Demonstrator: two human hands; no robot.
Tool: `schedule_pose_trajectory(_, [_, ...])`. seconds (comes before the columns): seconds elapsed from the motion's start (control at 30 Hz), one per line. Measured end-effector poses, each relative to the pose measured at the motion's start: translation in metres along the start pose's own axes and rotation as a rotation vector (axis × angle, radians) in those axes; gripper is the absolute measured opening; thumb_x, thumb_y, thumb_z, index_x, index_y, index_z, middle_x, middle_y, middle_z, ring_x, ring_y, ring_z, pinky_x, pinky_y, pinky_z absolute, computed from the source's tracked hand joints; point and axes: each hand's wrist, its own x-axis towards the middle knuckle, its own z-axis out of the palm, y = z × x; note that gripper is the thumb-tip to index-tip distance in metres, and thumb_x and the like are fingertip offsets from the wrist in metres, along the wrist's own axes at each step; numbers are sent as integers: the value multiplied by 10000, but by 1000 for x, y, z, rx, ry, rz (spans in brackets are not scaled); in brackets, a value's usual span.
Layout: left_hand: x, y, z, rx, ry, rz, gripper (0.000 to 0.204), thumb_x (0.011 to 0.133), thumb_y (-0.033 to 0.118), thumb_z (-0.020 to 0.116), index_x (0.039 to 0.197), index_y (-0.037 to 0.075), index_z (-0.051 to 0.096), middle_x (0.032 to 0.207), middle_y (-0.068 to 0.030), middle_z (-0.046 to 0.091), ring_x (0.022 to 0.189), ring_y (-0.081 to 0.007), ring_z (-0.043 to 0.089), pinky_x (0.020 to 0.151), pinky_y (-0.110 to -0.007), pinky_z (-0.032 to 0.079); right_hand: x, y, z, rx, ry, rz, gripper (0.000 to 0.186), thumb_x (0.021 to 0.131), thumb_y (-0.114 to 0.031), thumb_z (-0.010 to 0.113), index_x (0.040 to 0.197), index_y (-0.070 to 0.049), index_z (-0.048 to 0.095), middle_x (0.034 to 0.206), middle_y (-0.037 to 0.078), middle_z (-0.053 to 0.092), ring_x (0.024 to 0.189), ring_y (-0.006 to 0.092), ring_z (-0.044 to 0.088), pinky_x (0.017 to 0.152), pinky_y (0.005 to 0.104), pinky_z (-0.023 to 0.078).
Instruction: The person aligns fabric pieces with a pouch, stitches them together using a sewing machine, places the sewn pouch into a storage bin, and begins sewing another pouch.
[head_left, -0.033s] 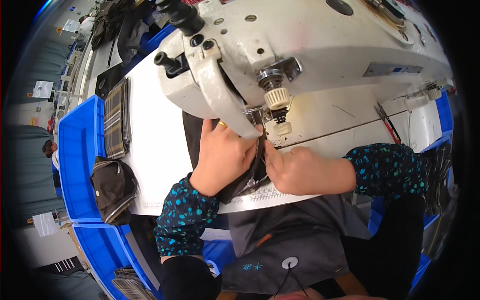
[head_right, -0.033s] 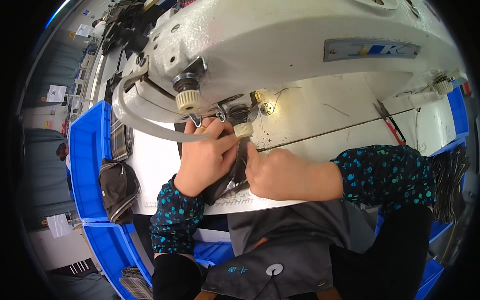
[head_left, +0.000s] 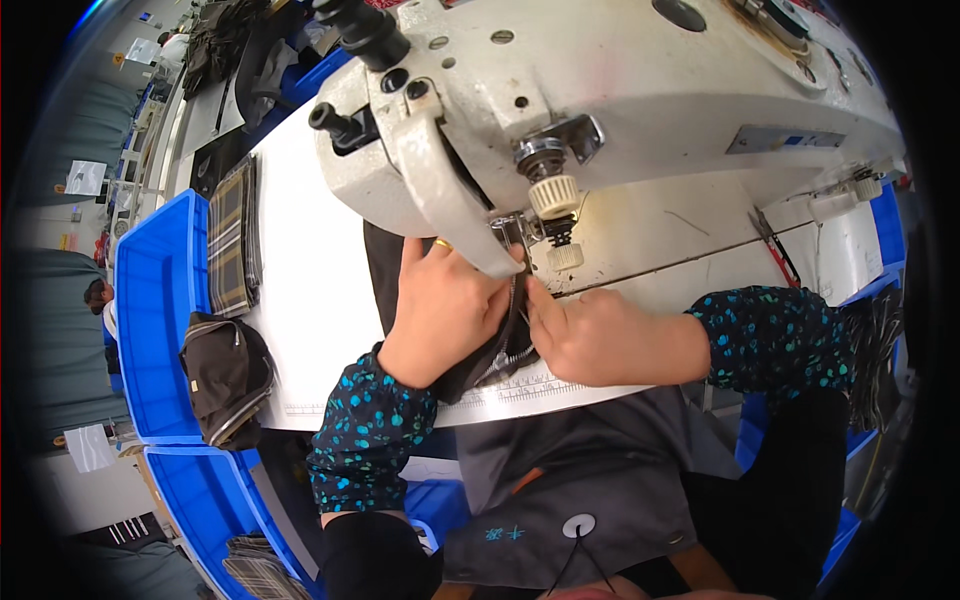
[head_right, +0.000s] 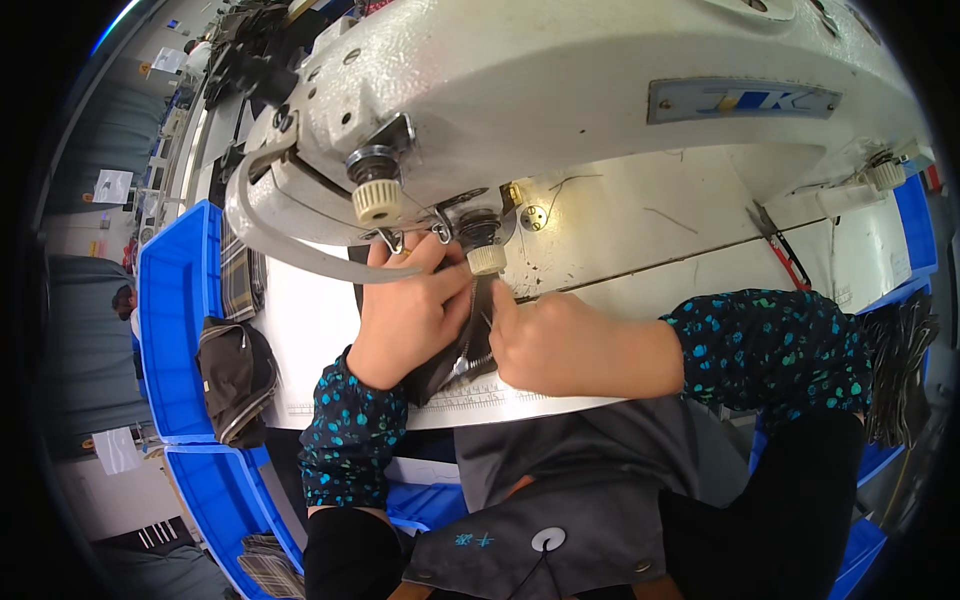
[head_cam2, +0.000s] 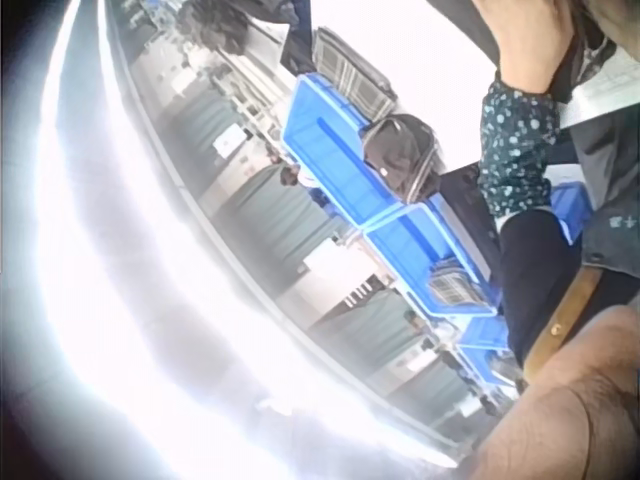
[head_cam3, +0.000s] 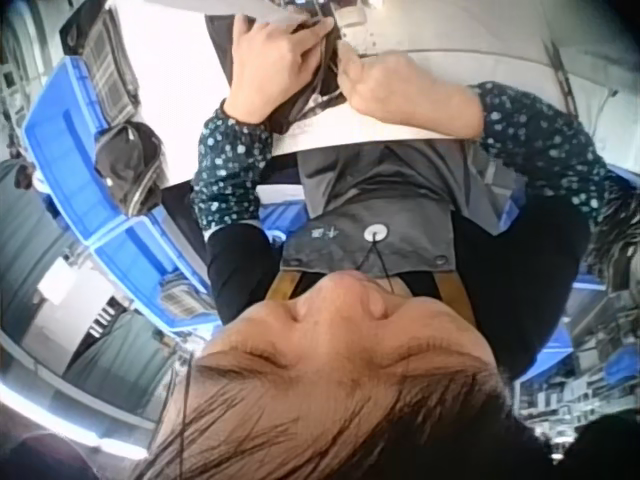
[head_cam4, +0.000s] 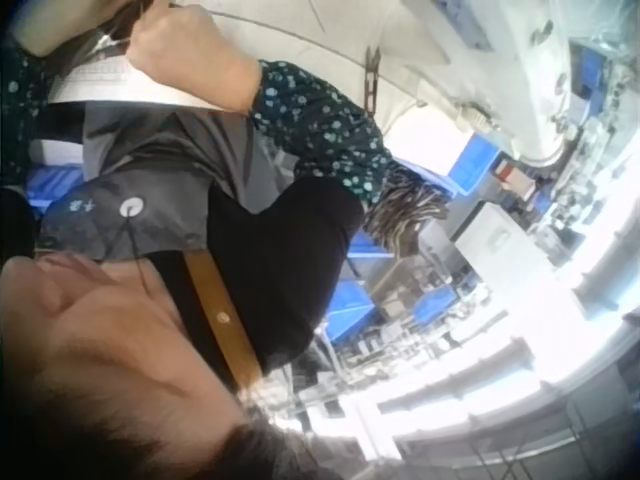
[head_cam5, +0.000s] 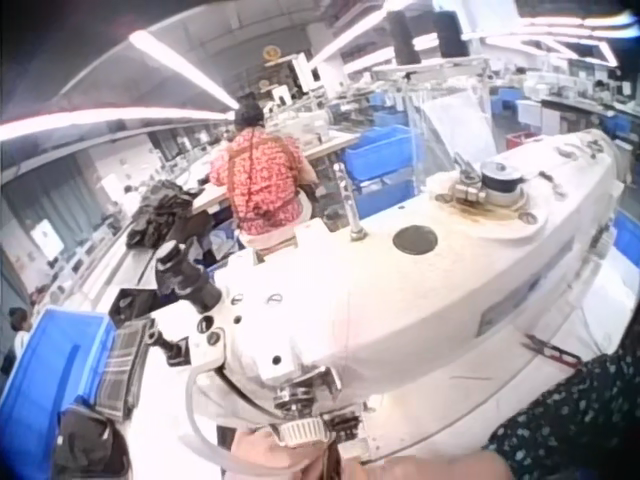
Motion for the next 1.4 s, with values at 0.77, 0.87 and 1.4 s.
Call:
schedule_pose_trajectory(0.77, [1, -47, 0, -320, -85, 13, 253, 761, 140, 849, 878, 42, 647, 847, -119, 679, 774, -331, 662, 678, -425, 510, 12, 38, 25, 339, 66, 249, 72, 847, -130, 621, 846, -89, 561, 685, 53, 598, 540, 256, 638, 456, 393, 468])
schedule_pose_trajectory(0.87, [-14, -68, -6, -302, 15, -199, 231, 736, 157, 845, 906, 64, 718, 954, -119, 676, 971, -359, 615, 877, -451, 459, 10, 27, 15, 411, 43, 187, 66, 840, -122, 619, 826, -95, 561, 692, 48, 578, 562, 254, 637, 461, 390, 469])
schedule_pose_trajectory(1.4, [-28, 25, 1, -515, 183, 158, 384, 726, 82, 774, 1079, 59, 623, 1076, -101, 684, 1045, -262, 690, 1081, -569, 460, 5, 24, 10, 204, 264, 63, 79, 733, -175, 641, 783, -114, 633, 712, -1, 535, 583, 147, 603, 481, 317, 472])
